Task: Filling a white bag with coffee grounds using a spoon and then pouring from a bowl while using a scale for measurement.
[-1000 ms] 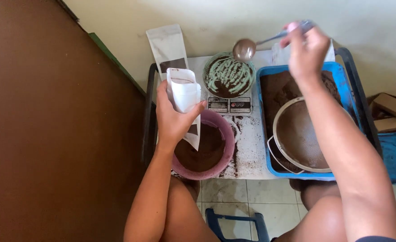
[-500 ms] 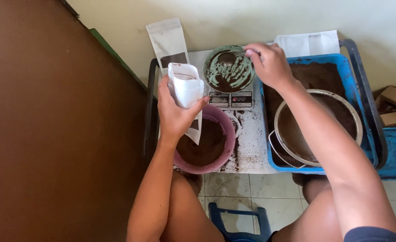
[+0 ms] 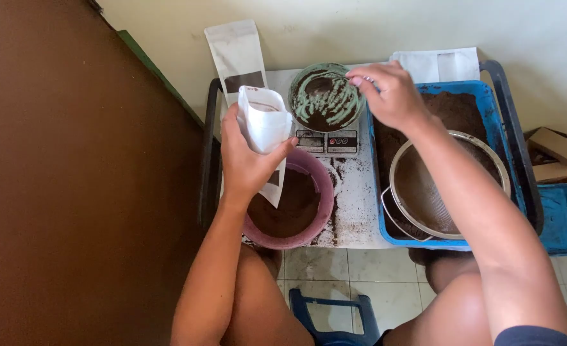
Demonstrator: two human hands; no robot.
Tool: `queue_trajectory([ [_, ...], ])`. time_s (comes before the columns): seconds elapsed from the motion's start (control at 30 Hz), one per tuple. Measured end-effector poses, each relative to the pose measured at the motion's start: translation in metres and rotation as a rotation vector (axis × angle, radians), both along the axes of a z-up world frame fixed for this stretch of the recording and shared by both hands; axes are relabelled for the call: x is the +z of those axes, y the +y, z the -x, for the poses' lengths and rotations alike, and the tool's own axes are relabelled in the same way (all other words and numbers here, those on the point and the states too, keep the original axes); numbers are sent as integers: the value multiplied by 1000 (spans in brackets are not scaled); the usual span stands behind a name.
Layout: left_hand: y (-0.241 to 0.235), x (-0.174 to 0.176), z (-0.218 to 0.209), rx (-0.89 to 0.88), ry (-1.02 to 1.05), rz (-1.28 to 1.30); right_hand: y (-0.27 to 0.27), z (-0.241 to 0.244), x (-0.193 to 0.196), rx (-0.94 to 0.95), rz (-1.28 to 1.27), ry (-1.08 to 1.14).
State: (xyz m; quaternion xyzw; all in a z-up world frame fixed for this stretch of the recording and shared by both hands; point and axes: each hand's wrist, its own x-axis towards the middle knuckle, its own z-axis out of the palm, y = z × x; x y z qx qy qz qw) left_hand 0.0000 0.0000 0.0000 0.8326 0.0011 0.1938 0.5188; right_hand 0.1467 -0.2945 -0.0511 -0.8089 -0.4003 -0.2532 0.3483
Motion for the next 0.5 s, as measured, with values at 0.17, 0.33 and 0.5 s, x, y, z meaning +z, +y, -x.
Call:
queue_trajectory([
  [0.17, -6, 4, -2, 8, 56, 0, 12, 10, -7, 31, 61, 71],
  [0.33, -10, 14, -2, 2, 86, 10, 9, 14, 7, 21, 43, 7],
  [0.5, -15, 23, 1, 21, 158, -20, -2, 8, 6, -104, -8, -55],
])
